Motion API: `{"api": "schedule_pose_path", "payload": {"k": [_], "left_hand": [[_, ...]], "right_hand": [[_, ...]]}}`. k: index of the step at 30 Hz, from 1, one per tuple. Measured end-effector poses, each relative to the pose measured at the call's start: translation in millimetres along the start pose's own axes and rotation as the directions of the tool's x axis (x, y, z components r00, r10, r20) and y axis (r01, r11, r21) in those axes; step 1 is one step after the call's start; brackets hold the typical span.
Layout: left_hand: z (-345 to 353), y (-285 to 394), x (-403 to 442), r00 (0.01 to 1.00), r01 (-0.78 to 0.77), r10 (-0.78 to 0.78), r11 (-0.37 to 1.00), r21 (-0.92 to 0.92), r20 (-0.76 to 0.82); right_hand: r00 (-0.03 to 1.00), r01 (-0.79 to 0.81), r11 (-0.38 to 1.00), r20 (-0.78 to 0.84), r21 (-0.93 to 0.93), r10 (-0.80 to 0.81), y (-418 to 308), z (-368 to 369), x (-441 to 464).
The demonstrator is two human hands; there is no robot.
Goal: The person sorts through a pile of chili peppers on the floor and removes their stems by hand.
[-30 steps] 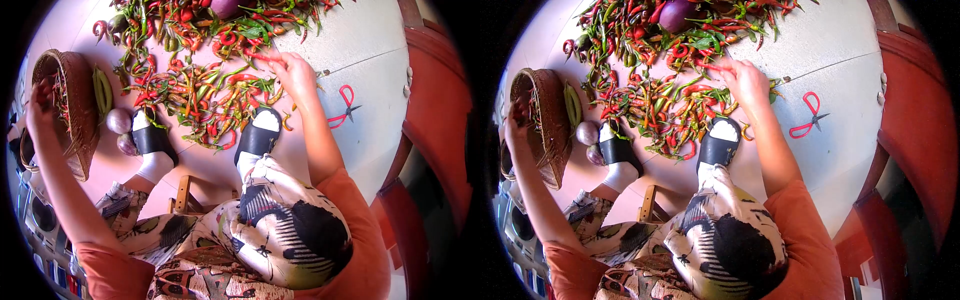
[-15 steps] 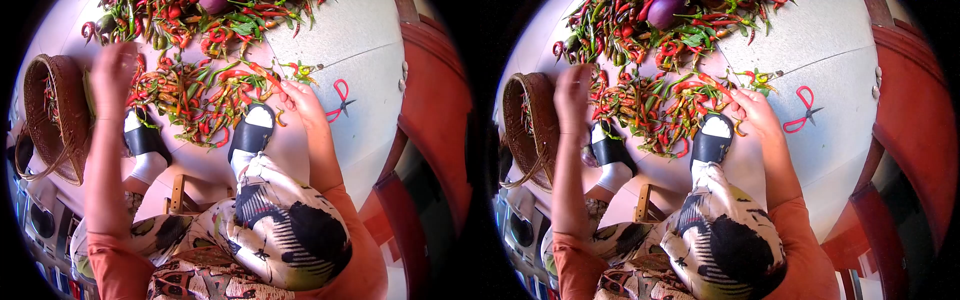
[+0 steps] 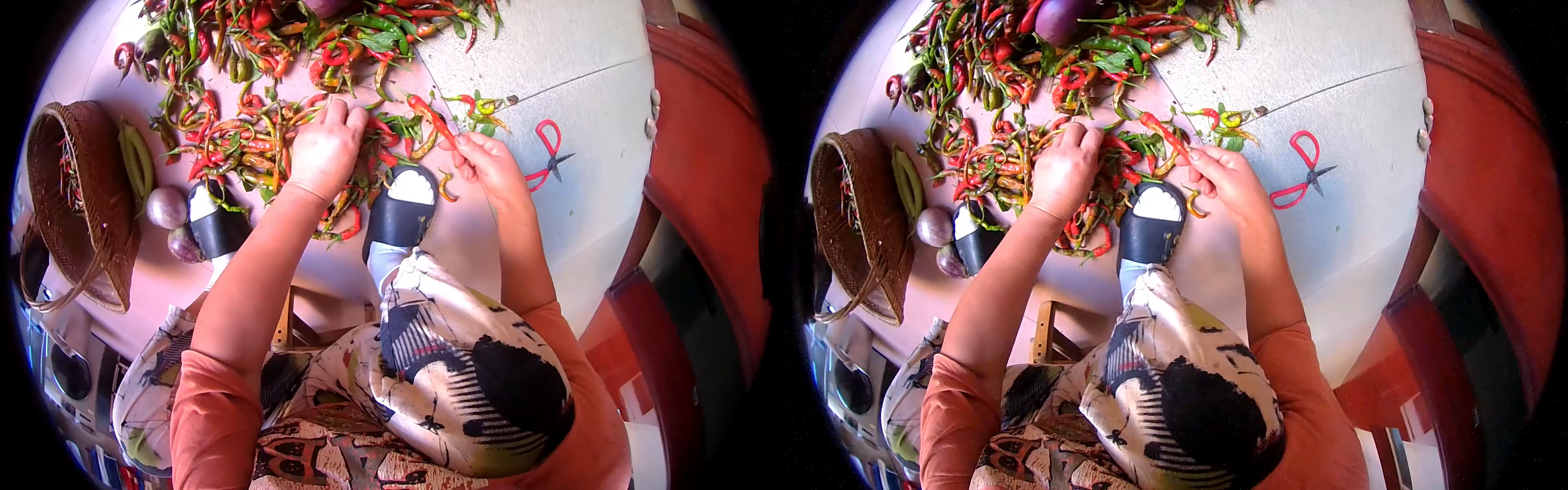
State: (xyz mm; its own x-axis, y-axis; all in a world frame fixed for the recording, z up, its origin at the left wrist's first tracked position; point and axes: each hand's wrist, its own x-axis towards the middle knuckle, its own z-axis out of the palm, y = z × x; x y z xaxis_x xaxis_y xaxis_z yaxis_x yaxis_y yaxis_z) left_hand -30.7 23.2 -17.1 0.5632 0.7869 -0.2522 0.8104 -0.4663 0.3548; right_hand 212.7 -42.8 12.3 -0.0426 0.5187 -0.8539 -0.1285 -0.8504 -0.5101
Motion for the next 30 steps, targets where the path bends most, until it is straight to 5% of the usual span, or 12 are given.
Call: {"api": "schedule_pose_path", "payload": {"k": [4, 12, 16, 17, 18, 20, 22, 26, 28, 30], "left_hand": [[0, 1, 0, 0.993, -0.116, 0.117, 0.991, 0.07, -0.001], [1, 2, 3, 0.996, -0.021, 0.02, 1.0, 0.008, 0.091], [-16, 0, 0, 0.984, 0.162, -0.177, 0.931, -0.326, -0.017], [-18, -3, -2, 0.935, 0.347, -0.269, 0.579, -0.738, 0.229], [-25, -3, -1, 0.856, 0.49, -0.211, 0.042, -0.871, 0.472], [-42, 0, -3, 0.742, 0.628, -0.162, -0.172, -0.759, 0.651], [-54, 10, -4, 0.712, 0.603, -0.129, -0.393, -0.694, 0.691], [-39, 14, -13, 0.75, 0.585, -0.151, -0.302, -0.752, 0.644], [-41, 19, -13, 0.83, 0.522, -0.238, 0.016, -0.853, 0.504], [-43, 23, -14, 0.815, 0.55, -0.281, 0.096, -0.83, 0.507]], "right_hand": [[0.994, 0.005, 0.983, 0.103, 0.182, -0.024, 0, 3, 1], [0.97, -0.012, 0.846, 0.211, 0.532, -0.119, 5, 5, 2], [0.956, 0.022, 0.845, 0.236, 0.534, -0.174, 4, 6, 4], [0.947, 0.036, 0.841, 0.25, 0.539, -0.201, 4, 7, 4], [0.945, 0.036, 0.841, 0.255, 0.54, -0.204, 4, 9, 5], [0.93, 0.034, 0.812, 0.28, 0.582, -0.239, 4, 12, 8], [0.928, 0.035, 0.817, 0.285, 0.575, -0.241, 1, 17, 9], [0.927, 0.069, 0.852, 0.282, 0.52, -0.247, -3, 22, 9], [0.929, 0.067, 0.869, 0.287, 0.491, -0.234, -4, 22, 9], [0.93, 0.068, 0.885, 0.291, 0.461, -0.223, -6, 23, 9]]}}
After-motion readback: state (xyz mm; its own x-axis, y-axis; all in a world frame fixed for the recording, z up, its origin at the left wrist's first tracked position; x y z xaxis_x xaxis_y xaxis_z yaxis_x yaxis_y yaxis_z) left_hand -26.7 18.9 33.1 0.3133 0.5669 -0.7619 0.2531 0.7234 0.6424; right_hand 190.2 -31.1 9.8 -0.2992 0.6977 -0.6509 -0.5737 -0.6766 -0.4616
